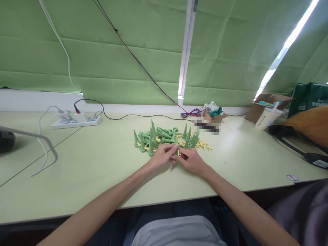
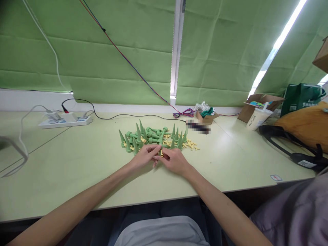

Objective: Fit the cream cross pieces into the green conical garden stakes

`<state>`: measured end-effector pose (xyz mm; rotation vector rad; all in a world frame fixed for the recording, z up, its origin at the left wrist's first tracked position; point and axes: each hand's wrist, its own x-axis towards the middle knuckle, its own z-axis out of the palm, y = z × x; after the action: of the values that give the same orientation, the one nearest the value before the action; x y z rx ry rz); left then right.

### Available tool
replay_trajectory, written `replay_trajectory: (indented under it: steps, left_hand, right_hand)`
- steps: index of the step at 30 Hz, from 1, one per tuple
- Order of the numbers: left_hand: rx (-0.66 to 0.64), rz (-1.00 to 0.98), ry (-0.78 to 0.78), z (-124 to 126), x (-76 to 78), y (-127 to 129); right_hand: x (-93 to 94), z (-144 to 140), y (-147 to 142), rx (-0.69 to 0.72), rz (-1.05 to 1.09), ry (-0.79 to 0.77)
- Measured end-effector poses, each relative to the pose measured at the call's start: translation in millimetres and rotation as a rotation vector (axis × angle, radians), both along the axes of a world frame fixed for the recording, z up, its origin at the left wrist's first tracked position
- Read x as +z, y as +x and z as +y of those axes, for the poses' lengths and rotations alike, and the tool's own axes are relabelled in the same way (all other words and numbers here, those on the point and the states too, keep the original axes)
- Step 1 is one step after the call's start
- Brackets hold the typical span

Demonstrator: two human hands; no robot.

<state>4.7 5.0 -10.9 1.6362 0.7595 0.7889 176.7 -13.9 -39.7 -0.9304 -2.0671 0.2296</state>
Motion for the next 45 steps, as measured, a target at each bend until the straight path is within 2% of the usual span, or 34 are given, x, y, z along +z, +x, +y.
replay_trajectory:
  steps: [10,25,45]
  left_hand:
    - [-0.012,0.004,0.005,0.2,-1.3,1.2]
    - [0.093,0.016,-0.007,0.0,-4.1,2.7]
    - [0.145,0.038,0.07,-1.9,-4.3,2.8]
  right_hand:
    - [1.3,0.2,-0.8,0.012,-0.001,-0.033]
    - [6.0,-2.9,-1.7,-0.005,0.014,-0.04]
    - [11.1,-4.2,-0.5,-0.021,-0.013,-0.052]
